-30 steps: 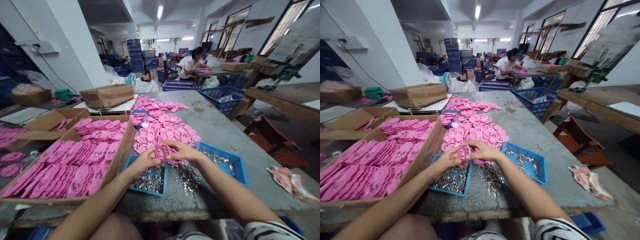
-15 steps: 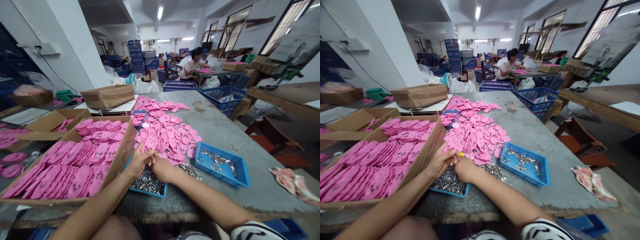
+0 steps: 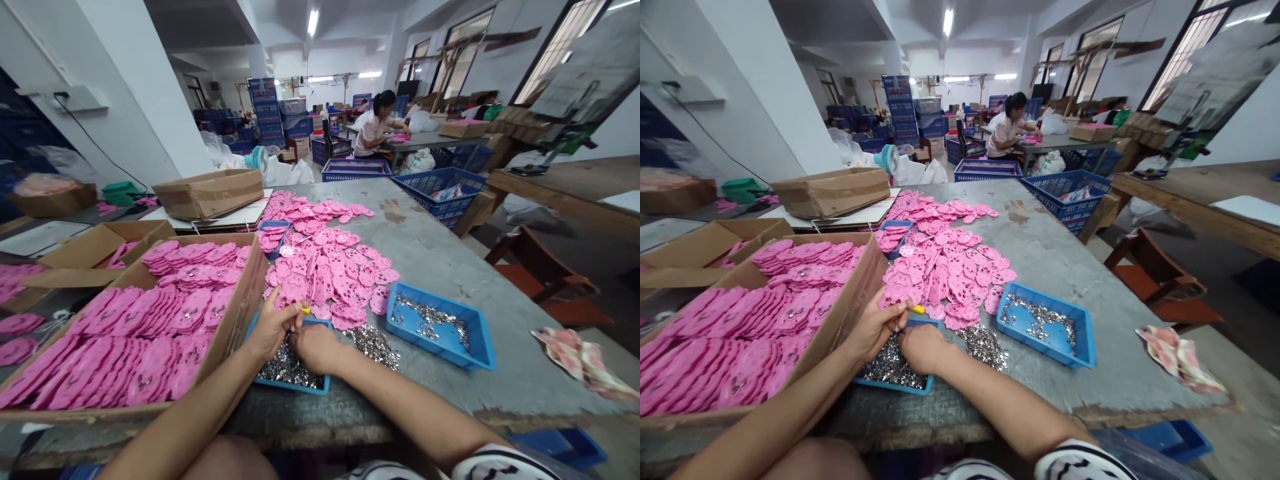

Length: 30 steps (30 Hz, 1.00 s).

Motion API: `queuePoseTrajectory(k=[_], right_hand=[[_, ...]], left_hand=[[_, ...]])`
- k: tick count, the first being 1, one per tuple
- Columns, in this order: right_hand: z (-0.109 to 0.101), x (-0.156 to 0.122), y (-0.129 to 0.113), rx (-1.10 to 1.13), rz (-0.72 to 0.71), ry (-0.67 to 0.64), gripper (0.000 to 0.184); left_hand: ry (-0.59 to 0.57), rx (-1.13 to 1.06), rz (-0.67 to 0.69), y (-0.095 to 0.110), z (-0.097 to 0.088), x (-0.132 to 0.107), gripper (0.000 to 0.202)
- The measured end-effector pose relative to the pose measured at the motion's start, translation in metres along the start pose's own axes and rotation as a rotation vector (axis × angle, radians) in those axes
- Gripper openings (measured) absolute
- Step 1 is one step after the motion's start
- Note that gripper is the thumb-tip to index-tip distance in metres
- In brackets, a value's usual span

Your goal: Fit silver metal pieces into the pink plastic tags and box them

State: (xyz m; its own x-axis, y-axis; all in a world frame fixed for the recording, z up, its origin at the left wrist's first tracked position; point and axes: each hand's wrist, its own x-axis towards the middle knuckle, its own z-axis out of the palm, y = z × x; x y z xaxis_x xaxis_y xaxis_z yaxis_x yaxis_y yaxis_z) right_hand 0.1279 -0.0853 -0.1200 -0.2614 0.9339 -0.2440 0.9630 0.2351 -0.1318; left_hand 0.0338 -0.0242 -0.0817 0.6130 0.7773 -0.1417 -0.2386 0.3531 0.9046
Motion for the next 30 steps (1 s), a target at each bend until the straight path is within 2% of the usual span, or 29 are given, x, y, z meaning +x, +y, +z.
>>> queuePoseTrajectory(k=[5,18,22,26,30], right_hand=[[-0.005,-0.004,0.001,0.058,0.002,-0.010,0.025],[-0.004,-0.004,0.000,0.030,-0.028,0.045,0.022],[-0.006,-0.006,-0.001,0.080,-0.003,0.101,0.022],[-0.007,-0.013,0.002,0.297,0.031,0.199,0.022],[-0.005,-0.018,0.013,0.799,0.113,0.363,0.013]], left_hand=[[0.034,-0.023,0.025,-0.002,-0.004,0.004,0.040],[0.110,-0.028,0.067,0.000,-0.006,0.007,0.036],[0.160,-0.036,0.102,0.000,-0.005,0.008,0.038],[0.235,-0.075,0.141,-0.001,-0.007,0.011,0.032],[0.222,-0.105,0.125,-0.002,-0.006,0.012,0.024]])
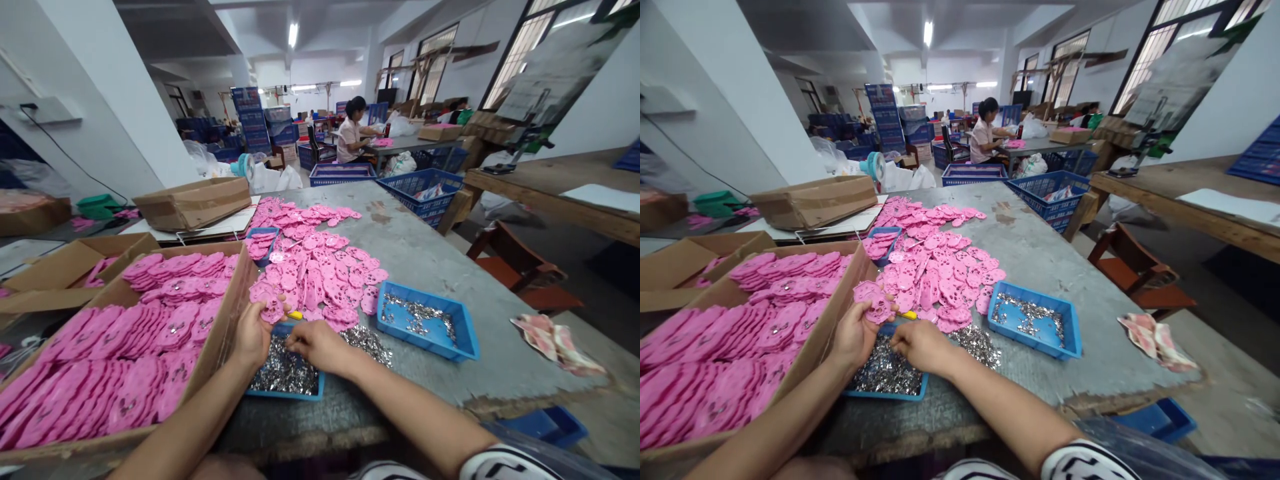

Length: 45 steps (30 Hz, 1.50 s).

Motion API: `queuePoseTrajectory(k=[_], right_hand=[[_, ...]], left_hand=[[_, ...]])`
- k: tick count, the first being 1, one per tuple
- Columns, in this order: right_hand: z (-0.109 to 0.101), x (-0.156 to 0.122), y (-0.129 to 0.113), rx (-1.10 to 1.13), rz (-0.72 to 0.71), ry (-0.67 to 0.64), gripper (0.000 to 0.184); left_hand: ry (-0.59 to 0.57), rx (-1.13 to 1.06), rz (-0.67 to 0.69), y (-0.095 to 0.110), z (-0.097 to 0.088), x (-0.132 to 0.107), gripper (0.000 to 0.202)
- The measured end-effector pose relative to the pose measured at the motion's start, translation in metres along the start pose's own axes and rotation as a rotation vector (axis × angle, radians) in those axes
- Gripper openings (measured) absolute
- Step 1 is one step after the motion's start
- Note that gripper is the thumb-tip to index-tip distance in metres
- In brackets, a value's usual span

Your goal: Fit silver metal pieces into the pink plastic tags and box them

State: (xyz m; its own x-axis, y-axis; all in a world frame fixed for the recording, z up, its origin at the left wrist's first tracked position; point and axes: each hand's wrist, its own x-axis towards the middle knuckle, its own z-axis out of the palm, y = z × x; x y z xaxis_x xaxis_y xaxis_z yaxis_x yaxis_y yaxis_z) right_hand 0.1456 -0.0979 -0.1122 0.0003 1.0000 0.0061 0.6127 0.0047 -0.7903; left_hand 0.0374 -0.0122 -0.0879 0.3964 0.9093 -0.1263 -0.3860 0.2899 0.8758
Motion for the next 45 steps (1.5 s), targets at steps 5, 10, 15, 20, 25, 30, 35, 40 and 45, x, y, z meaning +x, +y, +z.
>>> queuePoseTrajectory(k=[5,10,15,20,25,30,35,40,45], right_hand=[[-0.018,0.000,0.009,0.653,0.096,0.253,0.016],[-0.030,-0.002,0.002,0.903,0.200,0.311,0.037],[-0.036,-0.001,-0.013,1.021,0.233,0.399,0.039],[-0.040,0.002,-0.018,0.968,0.171,0.525,0.032],[-0.033,0.001,-0.015,0.794,0.031,0.705,0.027],[-0.023,-0.001,-0.015,0.827,0.078,0.645,0.023],[-0.020,0.001,-0.018,0.964,0.113,0.630,0.020],[-0.021,0.002,-0.024,1.047,0.145,0.631,0.021],[-0.021,0.003,-0.027,1.092,0.159,0.617,0.021]], left_hand=[[-0.073,-0.036,-0.179,0.005,0.011,-0.005,0.031],[-0.139,-0.082,-0.228,0.009,0.020,-0.007,0.038],[-0.245,-0.159,-0.182,0.007,0.019,-0.010,0.040],[-0.424,-0.174,-0.135,0.003,0.011,-0.014,0.054],[-0.467,-0.107,0.015,-0.003,0.003,-0.013,0.064],[-0.538,0.003,0.213,-0.008,0.000,-0.008,0.056],[-0.590,0.110,0.367,-0.010,-0.003,-0.005,0.053],[-0.613,0.160,0.418,-0.010,-0.005,-0.004,0.051],[-0.607,0.193,0.444,-0.011,-0.006,-0.004,0.051]])
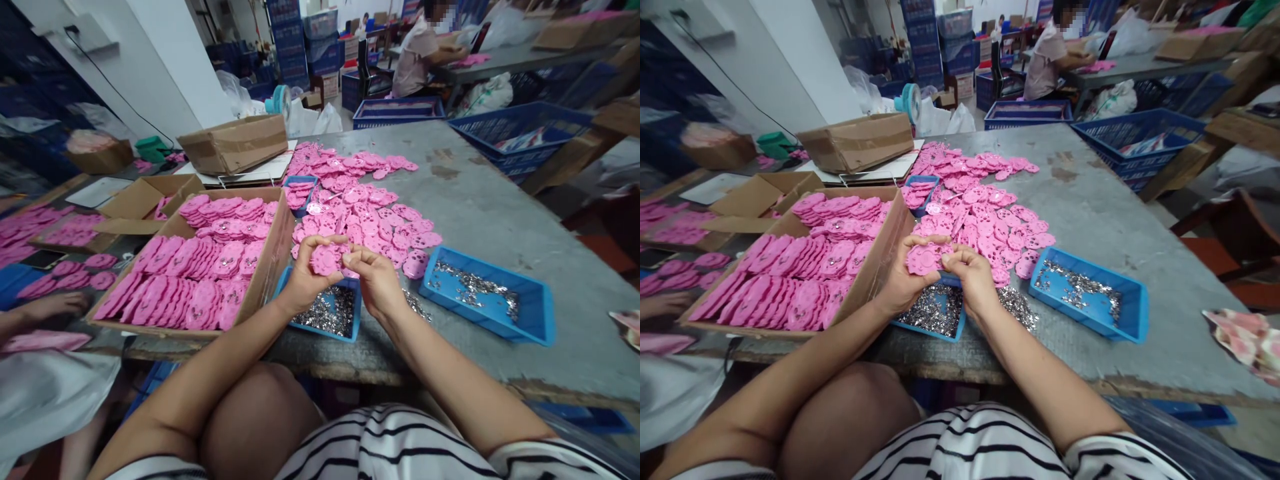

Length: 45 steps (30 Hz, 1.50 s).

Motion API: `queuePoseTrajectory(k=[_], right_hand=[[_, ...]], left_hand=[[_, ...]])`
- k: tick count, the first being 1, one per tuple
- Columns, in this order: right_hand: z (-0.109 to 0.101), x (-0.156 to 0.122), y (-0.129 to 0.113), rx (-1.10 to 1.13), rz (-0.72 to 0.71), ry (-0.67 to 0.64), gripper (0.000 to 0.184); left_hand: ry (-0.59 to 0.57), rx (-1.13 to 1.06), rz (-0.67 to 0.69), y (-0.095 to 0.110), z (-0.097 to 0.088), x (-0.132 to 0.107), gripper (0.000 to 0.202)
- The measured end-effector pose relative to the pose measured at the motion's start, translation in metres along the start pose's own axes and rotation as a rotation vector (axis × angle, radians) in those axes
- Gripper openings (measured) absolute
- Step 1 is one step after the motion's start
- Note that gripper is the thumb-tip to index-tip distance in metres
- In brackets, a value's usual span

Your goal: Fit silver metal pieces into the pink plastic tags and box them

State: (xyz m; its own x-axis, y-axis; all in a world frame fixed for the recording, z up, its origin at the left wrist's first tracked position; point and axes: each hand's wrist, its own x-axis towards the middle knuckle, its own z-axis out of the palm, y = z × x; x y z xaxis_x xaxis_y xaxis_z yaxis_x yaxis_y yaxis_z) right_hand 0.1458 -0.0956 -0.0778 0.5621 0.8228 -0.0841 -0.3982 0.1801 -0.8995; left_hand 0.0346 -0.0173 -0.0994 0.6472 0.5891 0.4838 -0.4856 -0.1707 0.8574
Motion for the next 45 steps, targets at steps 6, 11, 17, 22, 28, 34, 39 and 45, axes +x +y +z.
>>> queuePoseTrajectory(k=[6,11,17,22,28,34,39,45], right_hand=[[0.001,0.000,0.001,-0.006,0.005,0.000,0.023],[0.001,0.000,0.004,-0.037,-0.016,0.021,0.022],[0.003,-0.001,0.012,-0.063,-0.075,0.067,0.021],[0.004,0.000,0.017,-0.109,-0.127,0.066,0.024],[0.001,0.001,0.020,-0.084,-0.141,0.025,0.029],[-0.005,0.000,0.018,-0.159,-0.178,0.017,0.020],[-0.008,-0.003,0.014,-0.231,-0.235,0.001,0.016],[-0.007,-0.006,0.013,-0.274,-0.283,-0.009,0.011]], left_hand=[[-0.018,0.027,0.021,-0.001,-0.001,0.000,0.050],[-0.016,0.052,0.035,0.000,-0.001,0.000,0.049],[0.000,0.075,0.021,0.000,-0.001,0.000,0.050],[0.011,0.089,0.017,0.001,-0.001,0.000,0.049],[0.012,0.049,0.001,0.000,0.000,0.001,0.050],[0.036,0.036,-0.006,0.000,-0.001,0.001,0.050],[0.054,0.135,0.031,0.002,-0.001,0.001,0.048],[0.062,0.217,0.092,0.004,-0.001,0.001,0.044]])
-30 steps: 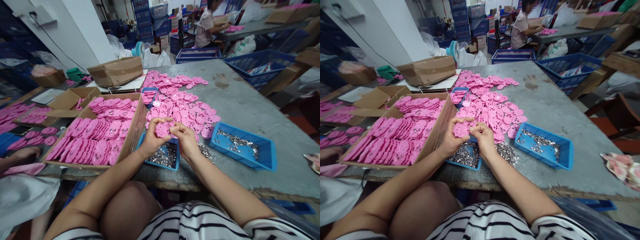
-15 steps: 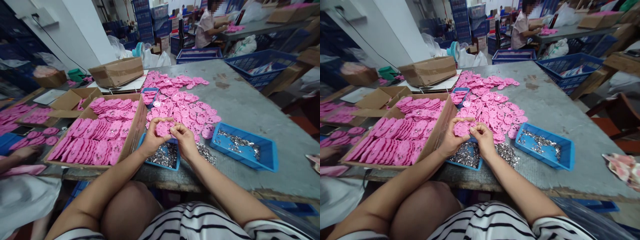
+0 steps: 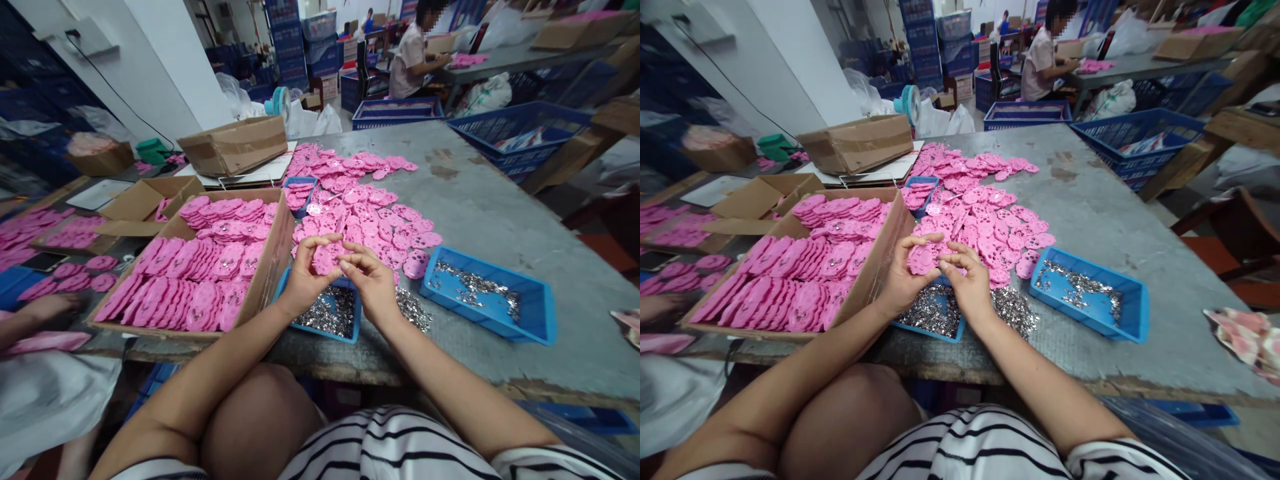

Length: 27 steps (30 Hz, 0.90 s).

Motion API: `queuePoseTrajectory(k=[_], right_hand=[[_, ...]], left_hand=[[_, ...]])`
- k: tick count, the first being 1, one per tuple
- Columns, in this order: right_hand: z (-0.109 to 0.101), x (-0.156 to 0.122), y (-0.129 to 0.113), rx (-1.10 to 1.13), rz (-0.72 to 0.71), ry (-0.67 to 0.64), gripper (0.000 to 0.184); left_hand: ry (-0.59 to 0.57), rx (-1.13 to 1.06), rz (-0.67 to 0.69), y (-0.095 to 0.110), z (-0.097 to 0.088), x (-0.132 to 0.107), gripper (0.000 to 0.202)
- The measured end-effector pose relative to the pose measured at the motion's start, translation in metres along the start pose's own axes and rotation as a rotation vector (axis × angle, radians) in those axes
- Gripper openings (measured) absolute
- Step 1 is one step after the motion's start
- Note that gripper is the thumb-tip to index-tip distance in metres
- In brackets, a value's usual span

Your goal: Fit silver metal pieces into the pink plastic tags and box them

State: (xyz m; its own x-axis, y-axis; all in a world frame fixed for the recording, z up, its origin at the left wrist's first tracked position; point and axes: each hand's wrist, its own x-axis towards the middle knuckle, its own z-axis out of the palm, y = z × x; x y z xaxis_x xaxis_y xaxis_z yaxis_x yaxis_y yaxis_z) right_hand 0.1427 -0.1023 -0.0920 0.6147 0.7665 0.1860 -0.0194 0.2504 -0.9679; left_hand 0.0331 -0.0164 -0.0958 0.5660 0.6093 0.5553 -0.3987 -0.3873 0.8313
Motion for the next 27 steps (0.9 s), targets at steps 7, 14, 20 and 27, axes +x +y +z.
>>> queuePoseTrajectory(k=[7,14,20,27], right_hand=[[0.0006,0.0026,0.0019,-0.037,0.015,0.018,0.014],[0.0008,0.0001,0.0036,-0.007,-0.014,0.023,0.011],[-0.0004,-0.0015,-0.0003,-0.025,-0.038,-0.008,0.009],[-0.0002,0.0042,0.0004,-0.046,-0.011,-0.014,0.012]], left_hand=[[-0.028,0.076,0.067,0.0028,-0.0001,0.0012,0.042],[0.003,0.044,0.038,0.0023,-0.0003,0.0001,0.044],[0.002,0.061,0.050,0.0037,-0.0008,0.0007,0.044],[-0.026,0.077,0.076,0.0019,0.0014,0.0005,0.041]])
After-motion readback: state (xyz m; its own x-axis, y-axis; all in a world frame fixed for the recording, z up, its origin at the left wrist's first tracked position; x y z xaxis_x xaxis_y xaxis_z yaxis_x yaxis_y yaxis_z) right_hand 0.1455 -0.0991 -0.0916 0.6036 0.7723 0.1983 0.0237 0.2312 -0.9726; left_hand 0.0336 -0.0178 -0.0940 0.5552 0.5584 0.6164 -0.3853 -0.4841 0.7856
